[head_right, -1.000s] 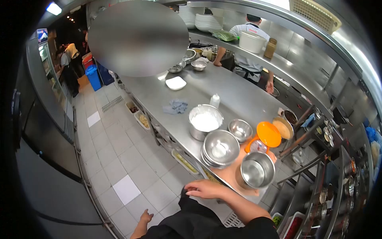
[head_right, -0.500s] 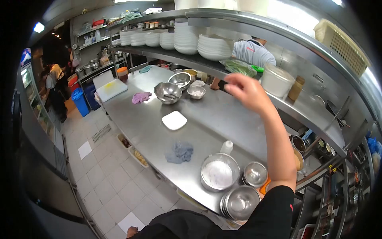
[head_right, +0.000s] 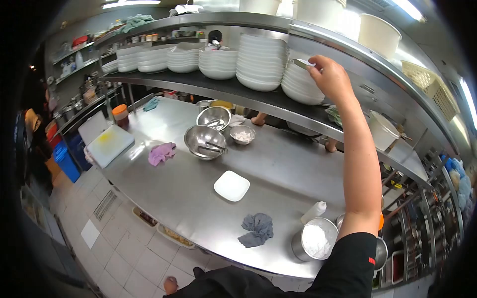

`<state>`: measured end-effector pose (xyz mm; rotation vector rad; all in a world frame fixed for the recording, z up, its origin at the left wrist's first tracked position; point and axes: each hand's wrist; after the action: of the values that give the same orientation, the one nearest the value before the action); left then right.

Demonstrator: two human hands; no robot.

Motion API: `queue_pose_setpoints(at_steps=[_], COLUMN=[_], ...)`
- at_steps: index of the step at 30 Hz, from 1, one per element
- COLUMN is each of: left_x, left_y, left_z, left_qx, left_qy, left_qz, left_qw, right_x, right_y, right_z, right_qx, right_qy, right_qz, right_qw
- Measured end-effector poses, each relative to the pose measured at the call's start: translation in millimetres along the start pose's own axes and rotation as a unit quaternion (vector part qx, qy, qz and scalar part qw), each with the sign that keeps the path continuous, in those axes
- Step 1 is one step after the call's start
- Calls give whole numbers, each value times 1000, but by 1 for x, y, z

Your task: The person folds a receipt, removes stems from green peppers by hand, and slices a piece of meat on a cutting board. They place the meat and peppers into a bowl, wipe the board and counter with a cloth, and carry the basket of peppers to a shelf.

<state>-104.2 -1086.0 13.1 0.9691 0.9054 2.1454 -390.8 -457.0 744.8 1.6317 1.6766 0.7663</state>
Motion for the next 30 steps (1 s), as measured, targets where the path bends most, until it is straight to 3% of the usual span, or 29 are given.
queue_pose_setpoints(at_steps=[1, 3, 4, 5, 6, 9, 11, 12, 14, 17, 22, 27, 30], left_x=[43, 125, 169, 211, 246, 323, 370, 380, 393, 404, 400, 402, 403], left_y=[42, 119, 161, 186, 203, 207, 193, 173, 135, 134, 136, 133, 135], left_z=[-25, -60, -72, -86, -99, -151, -156, -161, -162, -139, -144, -144, -143], left_qx=[31, 143, 92, 111, 128, 50, 56, 48, 120, 68, 66, 82, 85], left_qy=[-53, -191, -188, -246, -302, -342, -405, -414, -468, -427, -417, -427, -435], left_qz=[83, 115, 192, 246, 300, 319, 220, 220, 119, 79, 88, 103, 116], left_qw=[995, 964, 959, 931, 896, 882, 886, 882, 868, 898, 902, 895, 889], right_x=[-6, -18, -23, -27, -28, -28, -27, -29, -27, -22, -28, -19, 1], right_y=[0, -1, 1, 3, 5, 12, 15, 15, 12, 1, -31, -50, -56], right_z=[-3, -6, -6, -3, 0, 3, 4, 4, 4, -3, -27, -47, -61], right_qx=[-13, -25, -38, -50, -52, -43, -36, -41, -45, -73, -103, -110, -138], right_qy=[-27, -47, -52, -60, -76, -87, -97, -116, -121, -116, -133, -133, -122], right_qz=[18, 40, 67, 94, 106, 135, 150, 150, 162, 197, 246, 234, 151], right_qw=[999, 998, 996, 993, 990, 986, 983, 981, 978, 971, 955, 957, 971])
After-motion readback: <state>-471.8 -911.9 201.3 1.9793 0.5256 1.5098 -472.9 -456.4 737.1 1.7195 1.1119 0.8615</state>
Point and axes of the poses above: each hand's wrist, its own z-axis away from the middle knuckle, its own y-axis out of the back of the hand, x = y × z, and after that the axes turned 9 degrees about -x, right-handed
